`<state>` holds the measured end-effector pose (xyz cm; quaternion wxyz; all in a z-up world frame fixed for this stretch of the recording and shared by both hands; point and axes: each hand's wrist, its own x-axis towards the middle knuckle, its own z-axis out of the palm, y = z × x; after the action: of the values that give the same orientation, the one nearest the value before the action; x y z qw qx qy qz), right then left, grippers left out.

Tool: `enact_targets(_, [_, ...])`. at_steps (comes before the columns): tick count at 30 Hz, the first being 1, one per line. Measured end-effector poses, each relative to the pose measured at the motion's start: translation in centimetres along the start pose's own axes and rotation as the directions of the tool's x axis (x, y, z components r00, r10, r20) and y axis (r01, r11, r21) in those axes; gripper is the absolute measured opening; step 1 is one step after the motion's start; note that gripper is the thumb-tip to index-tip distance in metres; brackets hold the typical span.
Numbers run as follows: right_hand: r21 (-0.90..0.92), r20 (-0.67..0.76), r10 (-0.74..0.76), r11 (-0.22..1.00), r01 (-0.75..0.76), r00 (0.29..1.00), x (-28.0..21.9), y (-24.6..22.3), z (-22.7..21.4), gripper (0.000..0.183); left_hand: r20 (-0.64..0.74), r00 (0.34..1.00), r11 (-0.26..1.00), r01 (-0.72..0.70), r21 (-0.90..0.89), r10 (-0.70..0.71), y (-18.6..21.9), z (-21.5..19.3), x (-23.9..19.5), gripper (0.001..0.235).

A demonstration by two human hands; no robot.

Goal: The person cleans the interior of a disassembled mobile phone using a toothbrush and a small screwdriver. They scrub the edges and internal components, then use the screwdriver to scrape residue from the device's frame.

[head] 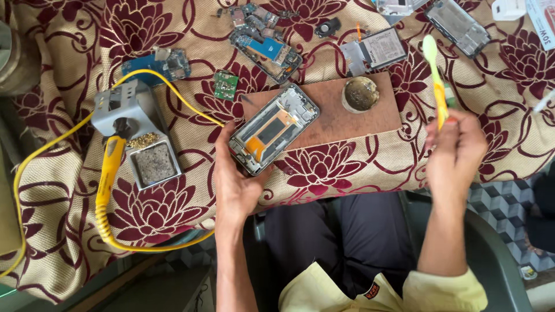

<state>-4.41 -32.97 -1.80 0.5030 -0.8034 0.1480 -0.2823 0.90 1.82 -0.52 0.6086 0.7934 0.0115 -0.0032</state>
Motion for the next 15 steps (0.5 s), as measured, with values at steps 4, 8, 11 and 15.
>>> enact_targets(4, [0.047,0.089,0.023,0.998,-0.028,0.996,-3.5,-1.3,3.3,0.018,-0.035,0.999,1.000,-0.026,-0.016,0.025,0.5,0.0,-0.1,0.115])
enact_targets(8, [-0.047,0.245,0.121,0.993,-0.112,0.962,-5.1,-3.9,7.0,0.026,-0.151,0.984,0.992,-0.077,0.097,0.091,0.8,1.2,-0.2,0.113])
enact_targets(11, [-0.197,0.323,0.156,0.976,-0.095,0.934,-4.7,-5.8,8.0,0.032,-0.147,0.982,0.985,-0.100,0.143,0.121,0.5,1.1,-0.1,0.089])
enact_targets(15, [-0.162,0.402,0.167,0.981,-0.110,0.900,-3.6,-7.0,8.1,0.034,-0.083,0.995,0.996,-0.055,0.072,0.061,0.4,0.8,0.1,0.074])
